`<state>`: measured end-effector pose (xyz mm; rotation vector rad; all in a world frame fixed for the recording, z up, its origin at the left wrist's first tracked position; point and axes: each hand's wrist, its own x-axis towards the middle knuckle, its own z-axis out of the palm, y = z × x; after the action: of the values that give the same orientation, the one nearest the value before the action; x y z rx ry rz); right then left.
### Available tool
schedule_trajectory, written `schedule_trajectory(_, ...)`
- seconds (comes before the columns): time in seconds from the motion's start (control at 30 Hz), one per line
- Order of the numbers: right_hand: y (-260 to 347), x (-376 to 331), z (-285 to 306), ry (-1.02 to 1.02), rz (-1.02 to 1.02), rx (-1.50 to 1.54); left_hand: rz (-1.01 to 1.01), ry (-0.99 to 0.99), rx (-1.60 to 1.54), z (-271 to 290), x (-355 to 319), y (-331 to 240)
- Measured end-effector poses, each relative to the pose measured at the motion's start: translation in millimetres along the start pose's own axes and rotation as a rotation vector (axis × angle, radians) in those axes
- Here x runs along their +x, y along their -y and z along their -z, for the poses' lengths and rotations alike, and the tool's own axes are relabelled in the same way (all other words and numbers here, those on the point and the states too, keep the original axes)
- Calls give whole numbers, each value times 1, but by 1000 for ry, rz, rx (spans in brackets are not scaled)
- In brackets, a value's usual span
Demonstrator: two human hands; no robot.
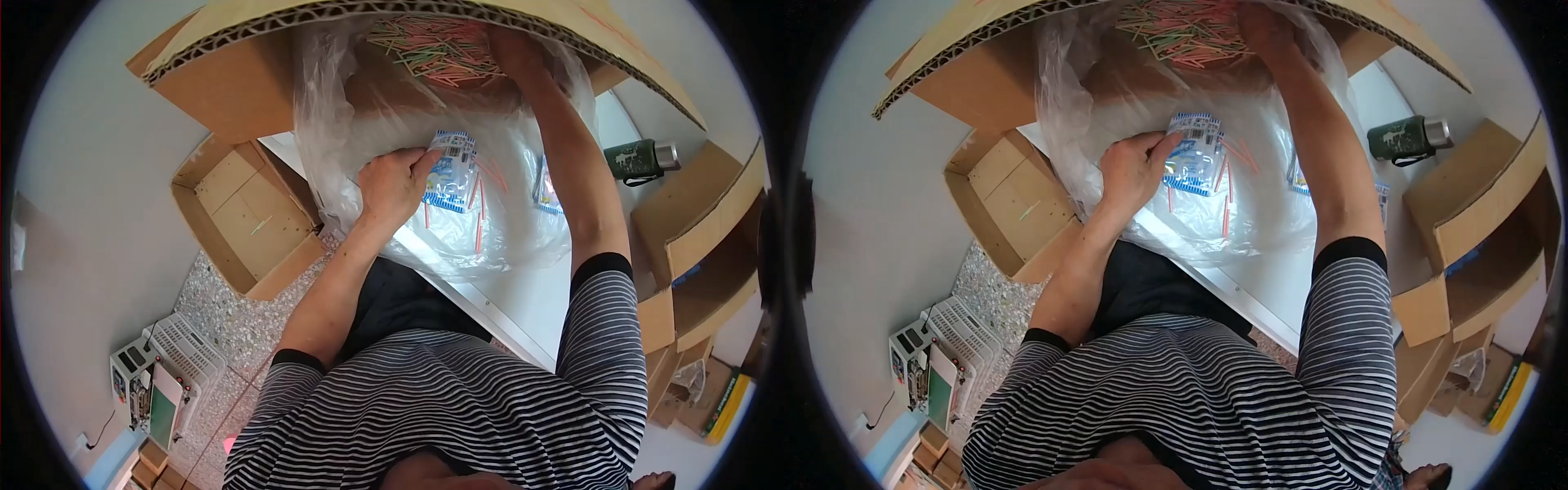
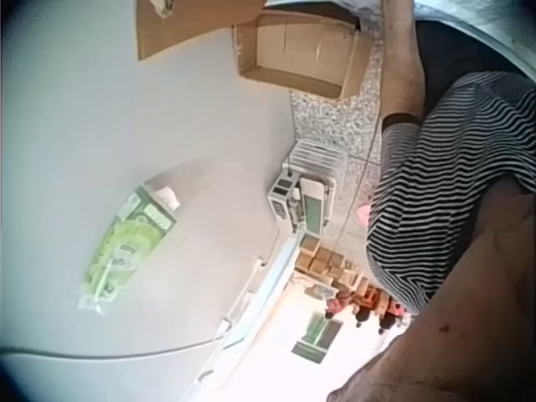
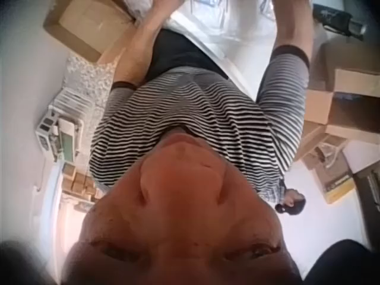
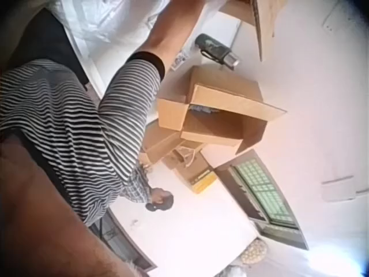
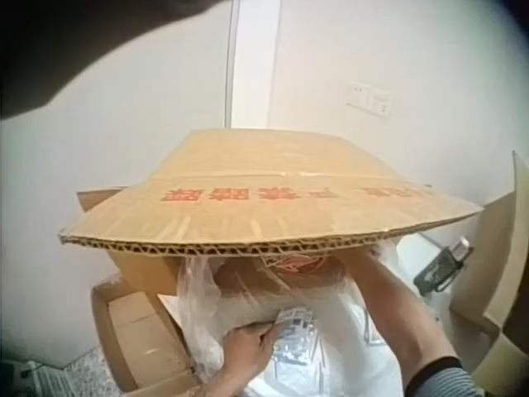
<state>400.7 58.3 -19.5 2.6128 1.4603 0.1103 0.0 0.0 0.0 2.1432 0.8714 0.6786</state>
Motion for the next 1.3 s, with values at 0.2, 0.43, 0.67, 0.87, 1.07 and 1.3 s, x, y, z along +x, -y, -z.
schedule_trajectory(0.2,-83,-20,-25,-825,307,-88,-34,24,-119,-23,7,-23)
schedule_trajectory(0.43,-9,-45,49,-92,206,-15,-13,9,-136,-17,2,-10)
schedule_trajectory(0.67,2,-71,78,-121,224,115,-18,-13,-138,-18,1,-9)
schedule_trajectory(0.87,-32,-25,33,-393,423,-243,-27,3,-140,-20,4,-13)
schedule_trajectory(1.07,6,-38,32,-404,148,483,11,-33,-137,-12,-3,-5)
schedule_trajectory(1.3,-18,-41,46,-269,233,160,27,24,-225,-19,3,-13)
